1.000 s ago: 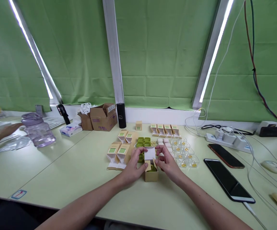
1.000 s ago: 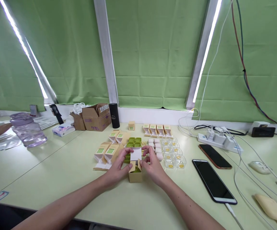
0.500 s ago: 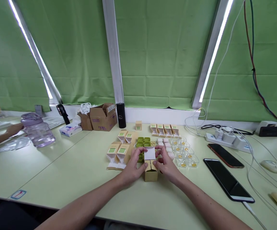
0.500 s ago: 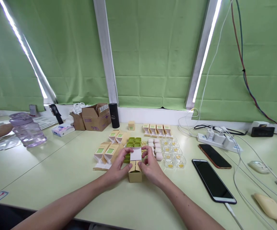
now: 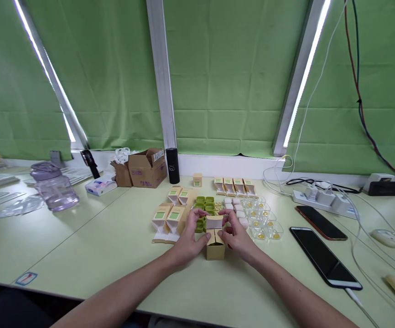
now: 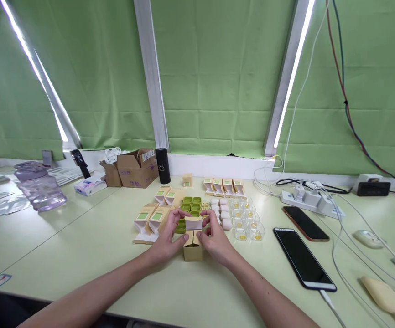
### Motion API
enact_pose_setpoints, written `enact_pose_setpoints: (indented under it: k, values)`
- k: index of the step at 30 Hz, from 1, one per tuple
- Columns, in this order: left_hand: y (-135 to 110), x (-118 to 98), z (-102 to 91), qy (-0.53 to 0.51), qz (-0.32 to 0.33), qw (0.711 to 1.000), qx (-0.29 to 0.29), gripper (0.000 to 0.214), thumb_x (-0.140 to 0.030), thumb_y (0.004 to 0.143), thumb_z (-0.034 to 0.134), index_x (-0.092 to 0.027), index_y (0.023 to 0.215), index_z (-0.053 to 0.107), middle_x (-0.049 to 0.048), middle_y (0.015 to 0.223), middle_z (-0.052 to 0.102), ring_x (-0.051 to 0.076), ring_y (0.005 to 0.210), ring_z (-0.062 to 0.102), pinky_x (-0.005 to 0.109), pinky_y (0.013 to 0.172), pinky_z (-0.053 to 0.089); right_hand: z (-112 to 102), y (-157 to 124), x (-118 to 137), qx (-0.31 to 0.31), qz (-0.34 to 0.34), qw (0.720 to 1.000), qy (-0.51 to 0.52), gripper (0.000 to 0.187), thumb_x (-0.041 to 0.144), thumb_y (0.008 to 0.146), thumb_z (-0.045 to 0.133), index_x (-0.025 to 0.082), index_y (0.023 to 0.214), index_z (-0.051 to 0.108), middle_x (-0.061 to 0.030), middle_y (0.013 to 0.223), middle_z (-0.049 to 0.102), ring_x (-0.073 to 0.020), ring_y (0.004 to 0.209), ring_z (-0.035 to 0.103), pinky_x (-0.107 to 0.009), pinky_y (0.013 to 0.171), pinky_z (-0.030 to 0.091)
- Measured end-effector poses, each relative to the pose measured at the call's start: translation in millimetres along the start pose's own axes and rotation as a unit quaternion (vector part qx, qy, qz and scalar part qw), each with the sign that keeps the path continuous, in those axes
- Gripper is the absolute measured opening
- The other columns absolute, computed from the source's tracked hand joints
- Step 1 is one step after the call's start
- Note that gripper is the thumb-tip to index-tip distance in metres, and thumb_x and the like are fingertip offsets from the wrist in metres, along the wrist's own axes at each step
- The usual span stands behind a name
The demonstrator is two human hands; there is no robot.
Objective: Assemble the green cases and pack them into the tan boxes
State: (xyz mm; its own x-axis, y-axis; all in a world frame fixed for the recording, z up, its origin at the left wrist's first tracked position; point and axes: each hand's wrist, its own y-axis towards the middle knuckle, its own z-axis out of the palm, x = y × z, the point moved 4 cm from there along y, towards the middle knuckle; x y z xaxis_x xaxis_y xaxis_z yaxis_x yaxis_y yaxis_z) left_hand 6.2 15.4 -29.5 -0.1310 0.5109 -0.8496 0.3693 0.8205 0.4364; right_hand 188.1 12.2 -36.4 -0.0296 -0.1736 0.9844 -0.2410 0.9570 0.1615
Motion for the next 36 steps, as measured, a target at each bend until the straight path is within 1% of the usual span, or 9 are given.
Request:
enact_pose_setpoints:
  k: [6, 11, 16, 20, 23, 27, 30, 34, 36]
  values:
    - [1.0, -8.1, -1.2, 0.059, 0.021, 0.998, 0.009, 0.040, -0.037, 0.096, 0.064, -0.024, 0.132, 0.053, 0.0124, 0.132, 0.051, 0.033, 0.133, 0.048, 0.052, 0.117, 0.039, -1.0, 0.8, -1.3, -0.005, -0.009, 1.000, -0.009, 0.052, 0.036, 0.077, 0.068, 0.030, 0.124, 0.044, 0.0027, 0.102, 0.043, -0.0086, 0.063, 0.048, -0.024, 0.051, 0.035]
    - [0.6, -16.1, -0.9, 0.072, 0.053, 0.996, 0.007, 0.028, -0.032, 0.096, 0.062, -0.024, 0.123, 0.056, 0.0114, 0.128, 0.054, 0.031, 0.131, 0.049, 0.050, 0.116, 0.040, -2.0, 2.2, -3.7, -0.013, -0.026, 1.000, -0.012, 0.052, 0.036, 0.077, 0.068, 0.029, 0.124, 0.045, 0.0025, 0.104, 0.044, -0.0081, 0.062, 0.048, -0.025, 0.055, 0.038]
    - [2.0, -19.8, 0.0, 0.076, 0.066, 0.995, 0.005, 0.018, -0.026, 0.095, 0.061, -0.023, 0.112, 0.057, 0.0112, 0.125, 0.058, 0.030, 0.128, 0.050, 0.047, 0.112, 0.043, -2.4, 2.8, -7.7, -0.016, -0.045, 0.999, -0.020, 0.048, 0.034, 0.080, 0.067, 0.029, 0.124, 0.047, 0.0016, 0.105, 0.046, -0.0099, 0.066, 0.050, -0.027, 0.060, 0.043]
    - [2.2, -23.6, 0.7, 0.082, 0.068, 0.994, 0.006, 0.010, -0.027, 0.096, 0.062, -0.023, 0.105, 0.058, 0.0104, 0.123, 0.060, 0.028, 0.126, 0.050, 0.045, 0.110, 0.043, -2.0, 0.2, -0.6, -0.019, -0.073, 0.997, -0.027, 0.040, 0.030, 0.084, 0.066, 0.028, 0.121, 0.053, 0.0010, 0.104, 0.046, -0.0109, 0.068, 0.051, -0.027, 0.061, 0.043]
    - [2.0, -25.9, 0.6, 0.084, 0.068, 0.994, 0.005, 0.007, -0.027, 0.097, 0.062, -0.023, 0.102, 0.058, 0.0095, 0.122, 0.061, 0.027, 0.124, 0.050, 0.043, 0.109, 0.043, -4.0, -4.4, 12.0, -0.033, -0.119, 0.992, -0.038, 0.030, 0.026, 0.087, 0.063, 0.027, 0.116, 0.059, 0.0002, 0.100, 0.048, -0.0125, 0.069, 0.051, -0.027, 0.060, 0.042]
    - [2.0, -27.8, 0.4, 0.088, 0.071, 0.994, 0.005, 0.004, -0.026, 0.095, 0.061, -0.023, 0.098, 0.059, 0.0093, 0.120, 0.062, 0.027, 0.123, 0.051, 0.043, 0.108, 0.043, -10.0, -12.8, 29.8, -0.065, -0.214, 0.971, -0.084, 0.015, 0.027, 0.096, 0.058, 0.025, 0.108, 0.065, -0.0016, 0.093, 0.051, -0.0162, 0.073, 0.051, -0.029, 0.061, 0.040]
    - [2.2, -29.4, 0.5, 0.093, 0.071, 0.993, 0.009, 0.004, -0.025, 0.094, 0.061, -0.022, 0.097, 0.060, 0.0099, 0.120, 0.063, 0.028, 0.123, 0.052, 0.044, 0.109, 0.043, -11.7, -18.0, 36.7, -0.059, -0.263, 0.955, -0.120, 0.013, 0.030, 0.099, 0.058, 0.024, 0.106, 0.067, -0.0026, 0.090, 0.052, -0.0175, 0.073, 0.050, -0.030, 0.060, 0.039]
    - [2.7, -32.3, -0.9, 0.106, 0.077, 0.991, 0.016, 0.007, -0.029, 0.096, 0.059, -0.022, 0.097, 0.062, 0.0100, 0.120, 0.063, 0.029, 0.123, 0.052, 0.045, 0.109, 0.043, -9.4, -23.7, 40.5, -0.040, -0.325, 0.922, -0.204, 0.007, 0.024, 0.095, 0.062, 0.024, 0.103, 0.064, -0.0011, 0.084, 0.051, -0.0174, 0.069, 0.046, -0.032, 0.061, 0.037]
    - [2.6, -33.6, -2.6, 0.109, 0.088, 0.990, 0.020, 0.010, -0.032, 0.098, 0.058, -0.023, 0.098, 0.062, 0.0100, 0.119, 0.063, 0.029, 0.123, 0.052, 0.045, 0.108, 0.043, -8.6, -25.8, 41.0, -0.038, -0.346, 0.908, -0.235, 0.009, 0.020, 0.093, 0.063, 0.023, 0.101, 0.063, -0.0005, 0.082, 0.050, -0.0174, 0.069, 0.046, -0.032, 0.062, 0.036]
